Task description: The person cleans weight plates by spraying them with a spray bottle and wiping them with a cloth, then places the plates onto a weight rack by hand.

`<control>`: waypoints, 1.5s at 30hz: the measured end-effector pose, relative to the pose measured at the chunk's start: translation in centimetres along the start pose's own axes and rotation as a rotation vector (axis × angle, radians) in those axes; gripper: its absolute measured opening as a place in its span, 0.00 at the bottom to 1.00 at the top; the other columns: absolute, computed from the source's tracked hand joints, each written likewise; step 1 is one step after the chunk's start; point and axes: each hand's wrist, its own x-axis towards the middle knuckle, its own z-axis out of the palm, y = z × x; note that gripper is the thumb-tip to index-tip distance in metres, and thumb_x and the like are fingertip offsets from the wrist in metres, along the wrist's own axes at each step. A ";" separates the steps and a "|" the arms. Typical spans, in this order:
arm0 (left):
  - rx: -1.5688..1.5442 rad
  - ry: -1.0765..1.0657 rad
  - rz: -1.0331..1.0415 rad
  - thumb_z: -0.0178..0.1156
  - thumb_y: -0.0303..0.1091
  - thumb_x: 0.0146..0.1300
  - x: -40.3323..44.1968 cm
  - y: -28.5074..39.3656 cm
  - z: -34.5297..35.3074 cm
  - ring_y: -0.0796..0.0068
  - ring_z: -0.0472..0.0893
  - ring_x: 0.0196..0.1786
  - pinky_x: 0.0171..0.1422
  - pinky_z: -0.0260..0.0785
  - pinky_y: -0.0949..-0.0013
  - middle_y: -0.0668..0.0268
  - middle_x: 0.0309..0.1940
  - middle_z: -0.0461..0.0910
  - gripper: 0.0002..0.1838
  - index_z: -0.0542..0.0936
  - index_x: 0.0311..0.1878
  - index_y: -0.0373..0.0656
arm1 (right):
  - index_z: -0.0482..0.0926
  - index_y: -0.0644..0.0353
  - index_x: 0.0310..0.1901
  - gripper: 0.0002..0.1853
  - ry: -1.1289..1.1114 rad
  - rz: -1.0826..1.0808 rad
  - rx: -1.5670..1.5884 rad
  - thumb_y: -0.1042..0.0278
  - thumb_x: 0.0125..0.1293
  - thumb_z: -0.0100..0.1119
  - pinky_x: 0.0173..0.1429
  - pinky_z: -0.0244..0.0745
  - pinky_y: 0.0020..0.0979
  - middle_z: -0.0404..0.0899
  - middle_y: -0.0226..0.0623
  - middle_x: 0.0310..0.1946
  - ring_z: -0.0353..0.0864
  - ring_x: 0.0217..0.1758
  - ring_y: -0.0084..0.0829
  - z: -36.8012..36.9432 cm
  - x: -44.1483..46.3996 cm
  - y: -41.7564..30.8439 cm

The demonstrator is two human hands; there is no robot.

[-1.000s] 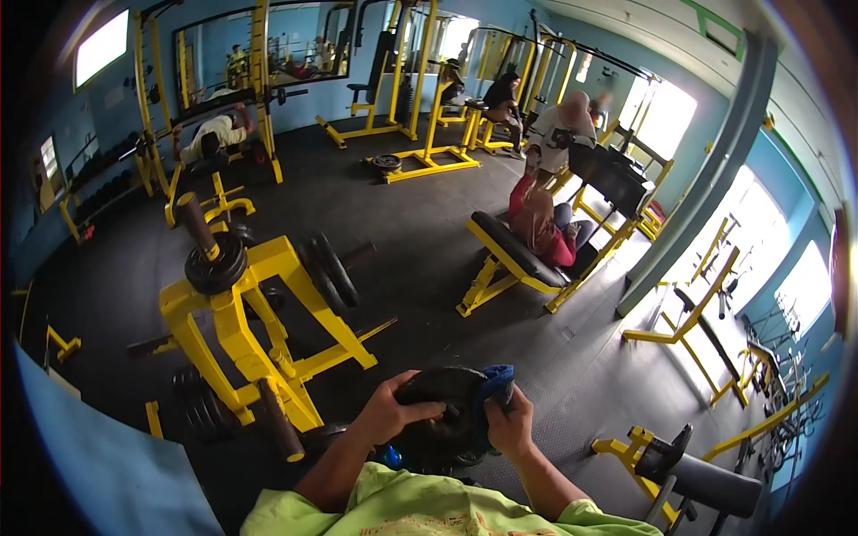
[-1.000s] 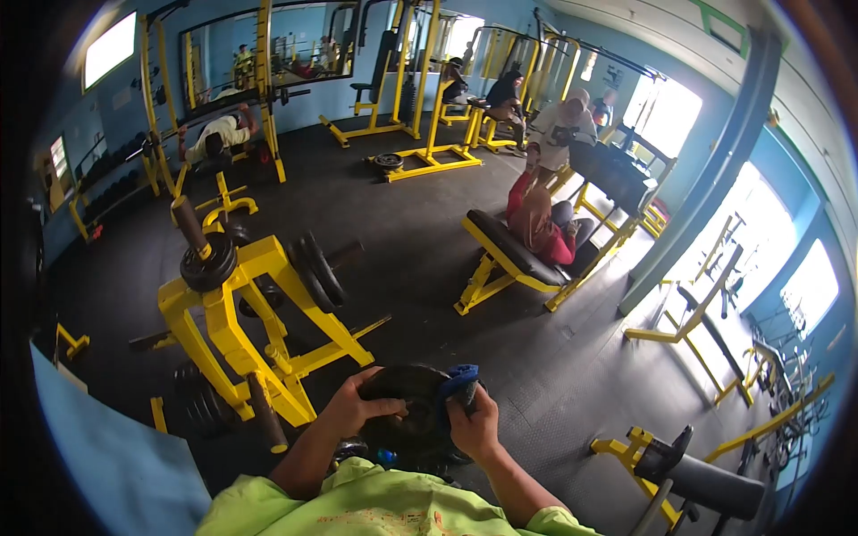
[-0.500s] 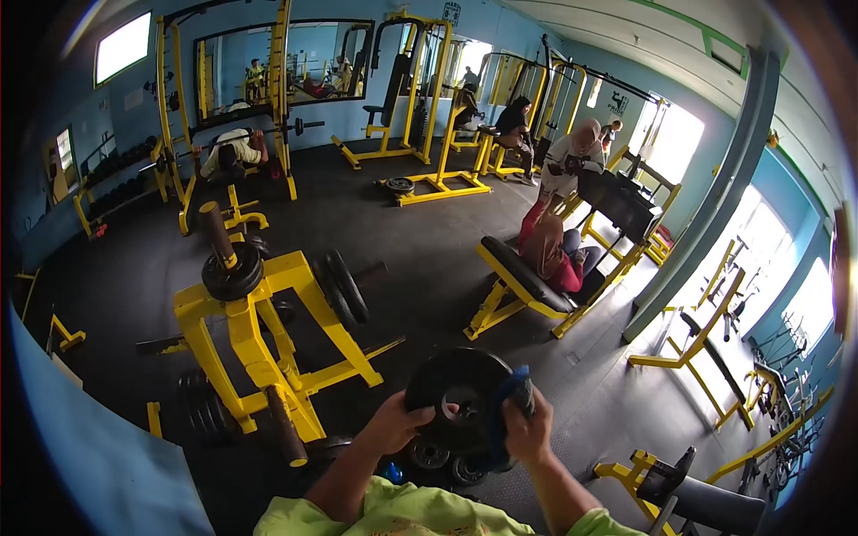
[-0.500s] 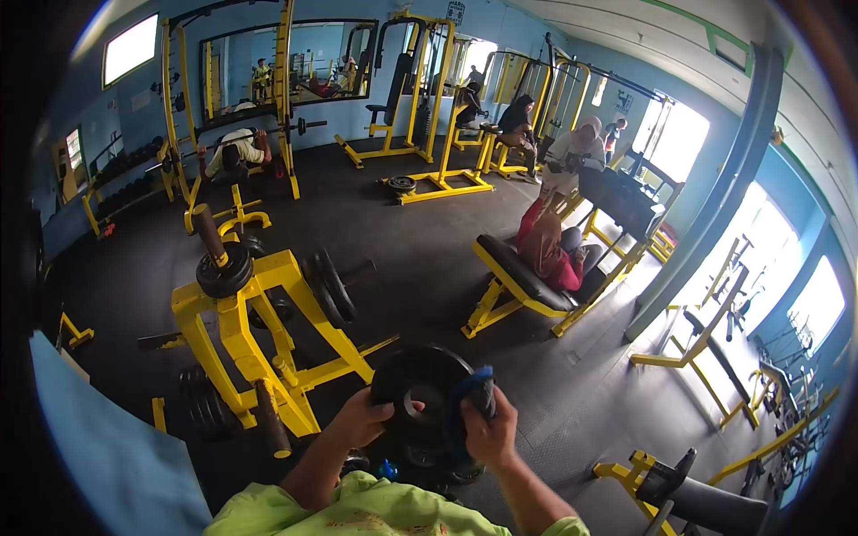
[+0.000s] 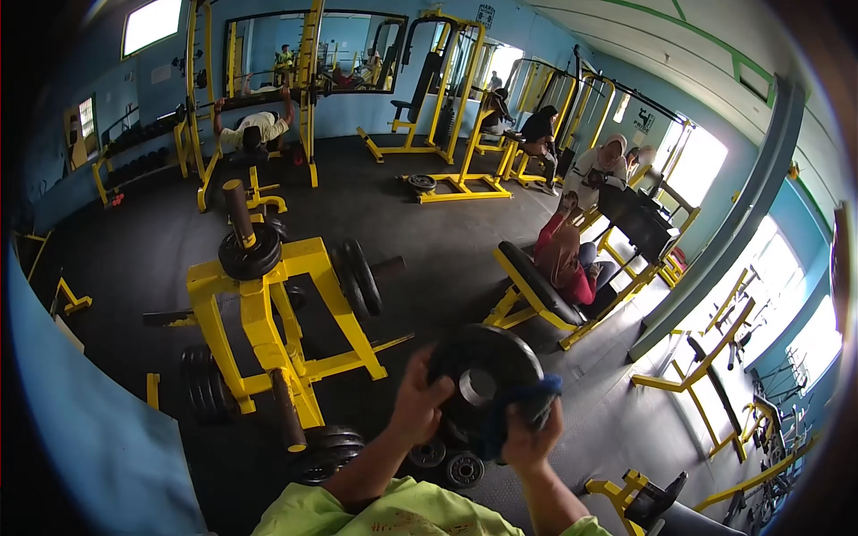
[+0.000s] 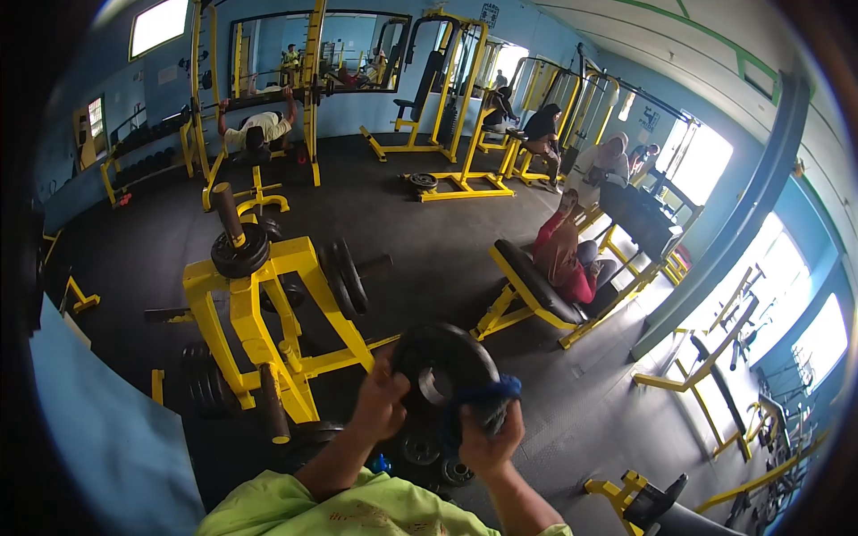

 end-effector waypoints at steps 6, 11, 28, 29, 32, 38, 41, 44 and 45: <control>-0.195 -0.035 -0.118 0.61 0.36 0.65 1.2 -2.4 -2.3 0.66 0.80 0.52 0.59 0.74 0.61 0.62 0.51 0.78 0.23 0.69 0.61 0.41 | 0.79 0.65 0.41 0.17 -0.125 -0.291 -0.293 0.76 0.46 0.69 0.43 0.78 0.31 0.81 0.43 0.37 0.84 0.36 0.39 0.6 0.9 -2.4; -0.380 -0.094 -0.243 0.60 0.45 0.65 -0.5 -2.3 -0.2 0.65 0.79 0.53 0.61 0.72 0.59 0.62 0.49 0.79 0.23 0.71 0.59 0.45 | 0.80 0.65 0.42 0.18 -0.086 -0.724 -0.450 0.78 0.44 0.65 0.42 0.78 0.34 0.81 0.46 0.37 0.84 0.36 0.44 1.5 -0.5 -2.5; -1.022 -0.296 -0.177 0.38 0.74 0.62 -1.2 -1.2 0.5 0.56 0.76 0.59 0.67 0.65 0.50 0.53 0.55 0.77 0.44 0.75 0.60 0.42 | 0.81 0.61 0.39 0.15 -0.090 -0.731 -0.208 0.61 0.52 0.61 0.63 0.63 0.50 0.80 0.50 0.48 0.79 0.54 0.50 0.6 -0.5 5.5; -1.063 -0.241 -0.186 0.37 0.73 0.62 -1.6 -1.6 -0.4 0.54 0.74 0.61 0.67 0.64 0.49 0.53 0.57 0.76 0.44 0.74 0.61 0.42 | 0.80 0.61 0.40 0.14 -0.197 -0.512 -0.105 0.64 0.53 0.61 0.61 0.65 0.50 0.79 0.51 0.47 0.78 0.53 0.51 0.6 0.1 5.1; -0.814 -0.143 -0.241 0.39 0.72 0.63 -1.3 -0.8 -1.1 0.54 0.74 0.61 0.68 0.64 0.48 0.52 0.58 0.76 0.43 0.73 0.62 0.42 | 0.77 0.62 0.47 0.15 -0.447 -0.103 -0.132 0.72 0.58 0.59 0.60 0.68 0.43 0.79 0.49 0.45 0.77 0.52 0.48 -0.7 0.6 4.8; -0.893 -0.236 -0.255 0.40 0.68 0.65 -1.6 -1.7 -3.2 0.54 0.73 0.63 0.69 0.64 0.49 0.52 0.60 0.74 0.41 0.72 0.63 0.40 | 0.73 0.64 0.54 0.17 -0.419 0.521 0.014 0.65 0.67 0.58 0.55 0.70 0.29 0.79 0.35 0.40 0.75 0.47 0.26 0.3 1.0 3.9; -0.790 -0.252 -0.460 0.39 0.67 0.66 -1.3 -1.9 -4.5 0.54 0.73 0.64 0.69 0.64 0.50 0.52 0.62 0.72 0.41 0.70 0.64 0.39 | 0.73 0.62 0.57 0.19 -0.666 0.578 0.075 0.61 0.70 0.55 0.56 0.70 0.27 0.80 0.32 0.42 0.75 0.49 0.22 1.7 5.7 4.7; -0.687 -0.091 -0.378 0.39 0.68 0.66 -1.5 -1.7 -3.5 0.55 0.73 0.63 0.69 0.63 0.51 0.52 0.62 0.72 0.41 0.69 0.65 0.38 | 0.73 0.62 0.57 0.20 -0.783 0.416 -0.137 0.59 0.70 0.54 0.56 0.71 0.29 0.81 0.37 0.43 0.77 0.50 0.26 2.4 5.4 4.4; -0.690 -0.090 -0.380 0.39 0.68 0.66 -1.3 -1.3 -3.3 0.55 0.73 0.63 0.69 0.63 0.51 0.52 0.62 0.72 0.41 0.69 0.65 0.38 | 0.74 0.62 0.56 0.20 -0.749 0.225 -0.340 0.58 0.70 0.54 0.57 0.71 0.31 0.81 0.40 0.43 0.78 0.50 0.30 2.9 5.3 4.3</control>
